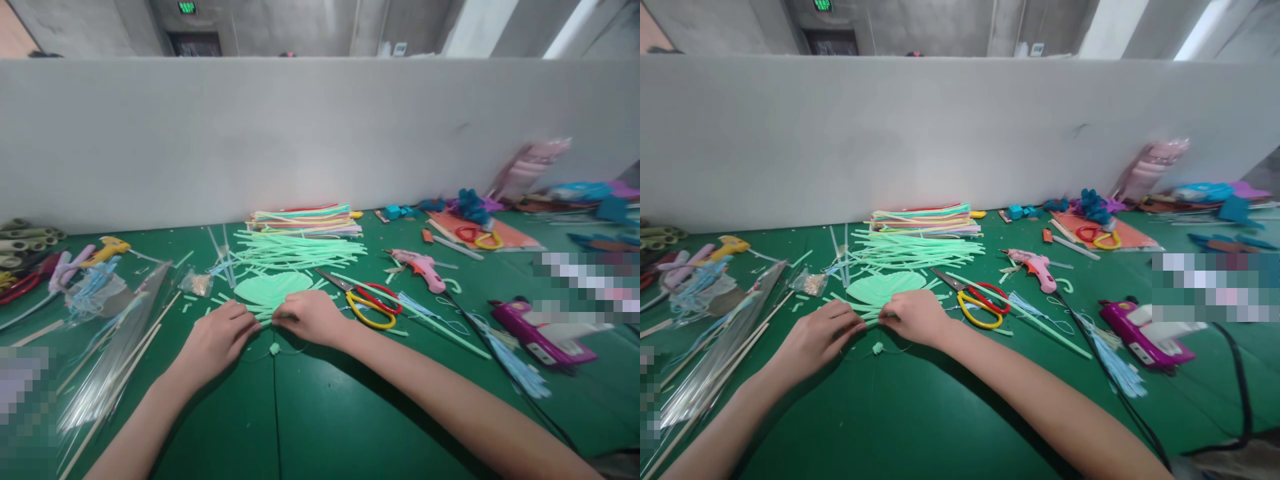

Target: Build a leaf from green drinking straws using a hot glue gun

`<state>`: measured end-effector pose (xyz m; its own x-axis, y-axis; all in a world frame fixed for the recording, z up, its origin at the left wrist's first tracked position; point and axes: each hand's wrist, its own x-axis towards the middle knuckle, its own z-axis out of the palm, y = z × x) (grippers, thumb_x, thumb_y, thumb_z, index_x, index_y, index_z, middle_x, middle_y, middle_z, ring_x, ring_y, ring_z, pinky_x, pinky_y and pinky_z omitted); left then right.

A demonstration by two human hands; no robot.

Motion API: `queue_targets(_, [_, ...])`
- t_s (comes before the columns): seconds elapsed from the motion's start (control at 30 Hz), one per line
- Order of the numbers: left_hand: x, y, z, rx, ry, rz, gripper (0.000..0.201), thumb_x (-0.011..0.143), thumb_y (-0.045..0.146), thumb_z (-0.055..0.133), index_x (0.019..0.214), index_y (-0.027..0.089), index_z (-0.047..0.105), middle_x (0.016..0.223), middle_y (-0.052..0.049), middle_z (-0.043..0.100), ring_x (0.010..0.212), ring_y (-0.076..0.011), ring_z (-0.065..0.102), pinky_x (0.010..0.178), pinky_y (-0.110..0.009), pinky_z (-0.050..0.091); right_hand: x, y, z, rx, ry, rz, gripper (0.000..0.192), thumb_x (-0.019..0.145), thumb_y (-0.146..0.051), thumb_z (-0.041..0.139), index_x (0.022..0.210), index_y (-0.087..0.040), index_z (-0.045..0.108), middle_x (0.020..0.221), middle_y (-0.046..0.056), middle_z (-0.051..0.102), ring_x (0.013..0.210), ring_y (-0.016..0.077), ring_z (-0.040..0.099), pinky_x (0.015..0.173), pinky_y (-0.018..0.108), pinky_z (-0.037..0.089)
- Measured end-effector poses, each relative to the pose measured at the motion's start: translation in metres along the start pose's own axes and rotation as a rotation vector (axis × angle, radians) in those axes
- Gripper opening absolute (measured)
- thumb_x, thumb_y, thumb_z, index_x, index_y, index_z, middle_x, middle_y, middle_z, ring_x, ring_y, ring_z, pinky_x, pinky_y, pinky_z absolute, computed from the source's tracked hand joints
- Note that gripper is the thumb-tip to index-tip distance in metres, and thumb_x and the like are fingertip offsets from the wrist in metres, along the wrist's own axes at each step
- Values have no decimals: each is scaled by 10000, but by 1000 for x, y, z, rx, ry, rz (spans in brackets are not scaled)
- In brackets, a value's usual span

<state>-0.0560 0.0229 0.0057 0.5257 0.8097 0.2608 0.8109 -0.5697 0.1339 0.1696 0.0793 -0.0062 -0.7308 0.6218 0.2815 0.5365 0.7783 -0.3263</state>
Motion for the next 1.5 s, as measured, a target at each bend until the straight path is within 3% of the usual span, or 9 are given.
queue_targets(0.27, [0,-6,1,-8,-17,1,264,990,287,436,834,198,629,785,-38,616,813,-197,558,711,-305,426,0,3,3,98,16,155,180,904,-404,636,953,-296,771,917,-6,783,863,166,695,668,241,390])
queue_targets(0.47, [2,-6,3,2,-9,31,278,989,251,420,765,187,572,776,-41,597,813,-203,538,714,-319,422,-4,8,3,162,31,231,186,898,-429,644,928,-296,770,850,-23,777,820,158,688,668,235,395])
queue_targets(0.77, [5,-3,12,121,85,48,167,958,312,523,922,201,642,869,-49,654,905,-230,557,768,-350,403,-7,8,12,-77,107,-63,143,905,-325,659,953,-204,718,885,35,701,885,191,556,746,315,300])
queue_targets(0.97, [14,6,22,251,112,56,237,961,215,469,803,191,644,797,-73,615,843,-252,533,723,-369,383,-6,4,19,-153,130,-53,149,949,-267,590,877,-175,683,843,39,668,890,197,493,741,340,258])
queue_targets(1.2, [15,4,15,264,116,97,231,934,206,509,747,184,643,730,-67,609,822,-262,552,738,-396,419,-8,4,19,-219,182,-50,144,937,-210,578,829,-171,665,804,46,640,871,207,468,730,353,256])
queue_targets(1.27, [14,1,14,238,139,94,213,945,260,518,817,185,670,789,-72,654,841,-259,572,737,-394,435,-9,6,16,-190,191,-82,170,961,-291,564,931,-183,691,852,55,658,895,212,483,747,350,287])
queue_targets(1.37, [13,-5,16,189,176,93,215,944,304,543,1072,199,680,1046,-91,714,992,-261,609,821,-406,464,-7,12,14,-153,226,-118,291,924,-365,627,1165,-208,666,1097,89,677,1034,238,502,829,363,343])
queue_targets(1.43, [14,-8,22,161,177,106,233,945,288,543,1124,225,678,1146,-70,721,1109,-258,609,899,-412,462,-5,18,15,-127,224,-134,312,895,-363,667,1175,-225,673,1211,82,665,1132,251,502,896,381,359])
queue_targets(1.5, [15,-10,28,147,161,110,220,951,237,517,1066,243,705,1124,-38,746,1133,-245,627,939,-411,457,-1,24,18,-87,189,-143,229,900,-333,663,1099,-230,712,1183,56,698,1128,235,540,911,374,376])
